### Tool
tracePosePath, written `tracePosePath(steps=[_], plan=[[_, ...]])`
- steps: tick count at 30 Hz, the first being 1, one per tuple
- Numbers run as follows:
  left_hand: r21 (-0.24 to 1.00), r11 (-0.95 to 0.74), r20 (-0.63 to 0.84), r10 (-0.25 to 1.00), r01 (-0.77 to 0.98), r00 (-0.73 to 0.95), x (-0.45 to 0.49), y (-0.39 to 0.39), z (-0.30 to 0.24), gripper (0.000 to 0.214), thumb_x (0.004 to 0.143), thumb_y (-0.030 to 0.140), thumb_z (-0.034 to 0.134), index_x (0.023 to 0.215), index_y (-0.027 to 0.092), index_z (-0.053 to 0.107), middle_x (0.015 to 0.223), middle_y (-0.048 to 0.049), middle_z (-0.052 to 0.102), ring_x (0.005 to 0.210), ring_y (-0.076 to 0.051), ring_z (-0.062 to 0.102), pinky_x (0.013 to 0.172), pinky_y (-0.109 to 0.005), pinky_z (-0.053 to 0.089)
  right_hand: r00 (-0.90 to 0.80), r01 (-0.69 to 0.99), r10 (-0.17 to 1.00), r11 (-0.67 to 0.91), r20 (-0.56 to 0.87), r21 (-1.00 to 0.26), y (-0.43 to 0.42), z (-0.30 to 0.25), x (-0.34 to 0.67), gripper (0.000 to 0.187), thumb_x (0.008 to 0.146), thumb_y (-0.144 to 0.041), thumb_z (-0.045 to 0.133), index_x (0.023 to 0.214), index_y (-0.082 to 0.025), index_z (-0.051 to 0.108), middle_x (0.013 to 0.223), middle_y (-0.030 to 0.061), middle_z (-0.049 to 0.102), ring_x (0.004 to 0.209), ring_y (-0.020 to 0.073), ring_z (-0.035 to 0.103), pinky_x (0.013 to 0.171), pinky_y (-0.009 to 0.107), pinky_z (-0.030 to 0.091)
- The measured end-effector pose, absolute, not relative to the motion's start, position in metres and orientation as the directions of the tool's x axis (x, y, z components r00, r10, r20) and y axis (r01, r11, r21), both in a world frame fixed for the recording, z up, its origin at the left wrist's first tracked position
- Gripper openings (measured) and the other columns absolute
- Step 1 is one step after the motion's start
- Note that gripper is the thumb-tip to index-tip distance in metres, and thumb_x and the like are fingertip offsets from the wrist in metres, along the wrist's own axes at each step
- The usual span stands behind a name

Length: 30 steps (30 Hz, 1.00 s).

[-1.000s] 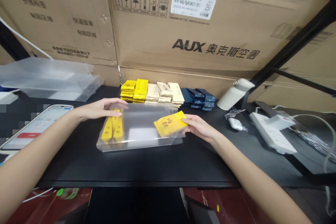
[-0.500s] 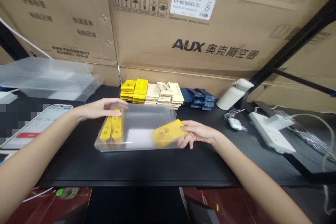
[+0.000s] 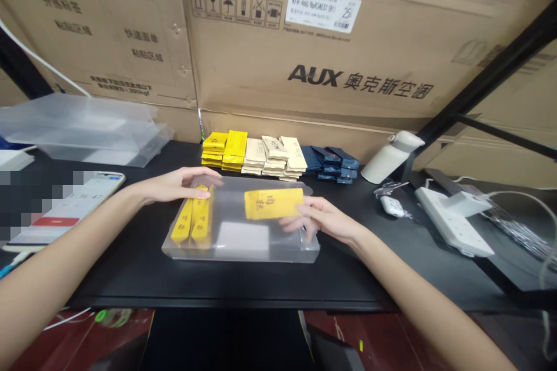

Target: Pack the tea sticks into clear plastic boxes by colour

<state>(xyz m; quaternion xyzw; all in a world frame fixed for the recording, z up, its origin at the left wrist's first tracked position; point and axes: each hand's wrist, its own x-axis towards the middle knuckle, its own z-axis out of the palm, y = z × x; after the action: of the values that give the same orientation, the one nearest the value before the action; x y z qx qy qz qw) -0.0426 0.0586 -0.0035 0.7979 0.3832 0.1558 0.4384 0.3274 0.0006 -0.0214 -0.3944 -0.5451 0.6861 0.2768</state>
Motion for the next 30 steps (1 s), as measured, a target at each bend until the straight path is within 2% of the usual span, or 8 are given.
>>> tracePosePath(steps=[6,8,11,13,16,19,24,30], plan=[[0.832,-0.31,-0.082,0.751,0.46,0.656,-0.038,0.057,-0.005,0.045,0.086,0.04,0.064,0.127,0.022,0.055,0.132,-0.0085,0.062,0.122,-0.026,0.056,0.098,-0.039,0.048,-0.638,0.137,0.722,-0.236,-0.268,-0.962,-0.002,-0.014,0.333,0.05,0.089,-0.042,0.064,0.13,-0.015,0.058,0.125,0.0197,0.066,0.095,0.0265,0.074,0.051,0.022,0.059],[0.831,-0.31,-0.076,0.759,0.461,0.647,-0.038,0.057,-0.006,0.046,0.083,0.041,0.066,0.125,0.024,0.057,0.13,-0.0081,0.064,0.122,-0.027,0.057,0.099,-0.04,0.048,-0.612,0.187,0.743,-0.196,-0.27,-0.963,-0.003,-0.013,0.332,0.05,0.089,-0.044,0.063,0.129,-0.014,0.059,0.122,0.0184,0.068,0.092,0.0246,0.074,0.05,0.021,0.058],[0.839,-0.304,-0.061,0.773,0.452,0.632,-0.036,0.055,-0.008,0.046,0.083,0.044,0.067,0.124,0.025,0.058,0.129,-0.0077,0.065,0.124,-0.027,0.056,0.1,-0.041,0.047,-0.524,0.231,0.82,-0.123,-0.23,-0.965,-0.004,-0.013,0.33,0.048,0.089,-0.046,0.062,0.122,-0.012,0.064,0.103,0.0154,0.075,0.082,0.0205,0.074,0.053,0.021,0.058],[0.841,-0.305,-0.046,0.782,0.447,0.621,-0.035,0.054,-0.009,0.047,0.083,0.045,0.067,0.125,0.026,0.058,0.13,-0.0074,0.065,0.125,-0.027,0.056,0.101,-0.042,0.047,-0.496,0.192,0.844,-0.121,-0.203,-0.974,-0.004,-0.015,0.329,0.045,0.088,-0.046,0.064,0.119,-0.013,0.066,0.106,0.0144,0.074,0.086,0.0205,0.074,0.061,0.024,0.061],[0.818,-0.329,-0.033,0.792,0.472,0.61,-0.033,0.052,-0.01,0.047,0.082,0.046,0.067,0.125,0.026,0.06,0.129,-0.0073,0.065,0.122,-0.028,0.057,0.099,-0.042,0.048,-0.544,0.04,0.81,-0.233,-0.216,-0.972,-0.003,-0.018,0.329,0.042,0.086,-0.038,0.067,0.123,-0.018,0.064,0.128,0.0125,0.066,0.105,0.0223,0.07,0.082,0.032,0.061],[0.815,-0.332,-0.041,0.784,0.474,0.62,-0.032,0.053,-0.01,0.048,0.083,0.044,0.067,0.126,0.025,0.058,0.129,-0.008,0.066,0.121,-0.029,0.058,0.098,-0.043,0.048,-0.628,-0.066,0.734,-0.379,-0.257,-0.923,-0.003,-0.02,0.329,0.047,0.087,-0.032,0.068,0.132,-0.021,0.056,0.134,0.0124,0.062,0.111,0.024,0.068,0.094,0.039,0.056],[0.838,-0.337,-0.03,0.758,0.429,0.652,-0.029,0.053,-0.012,0.047,0.083,0.04,0.067,0.126,0.023,0.056,0.13,-0.0096,0.064,0.123,-0.028,0.057,0.099,-0.043,0.048,-0.749,-0.118,0.609,-0.513,-0.263,-0.851,-0.006,-0.021,0.325,0.057,0.088,-0.032,0.068,0.139,-0.023,0.047,0.13,0.0129,0.064,0.107,0.0272,0.07,0.093,0.042,0.055],[0.869,-0.356,0.036,0.738,0.343,0.674,-0.01,0.046,-0.017,0.045,0.082,0.039,0.069,0.122,0.021,0.058,0.127,-0.0095,0.065,0.121,-0.026,0.06,0.101,-0.042,0.048,-0.707,-0.081,0.649,-0.47,-0.282,-0.879,-0.013,-0.025,0.308,0.05,0.087,-0.026,0.067,0.135,-0.021,0.052,0.125,0.0127,0.067,0.103,0.0241,0.071,0.091,0.037,0.056]])
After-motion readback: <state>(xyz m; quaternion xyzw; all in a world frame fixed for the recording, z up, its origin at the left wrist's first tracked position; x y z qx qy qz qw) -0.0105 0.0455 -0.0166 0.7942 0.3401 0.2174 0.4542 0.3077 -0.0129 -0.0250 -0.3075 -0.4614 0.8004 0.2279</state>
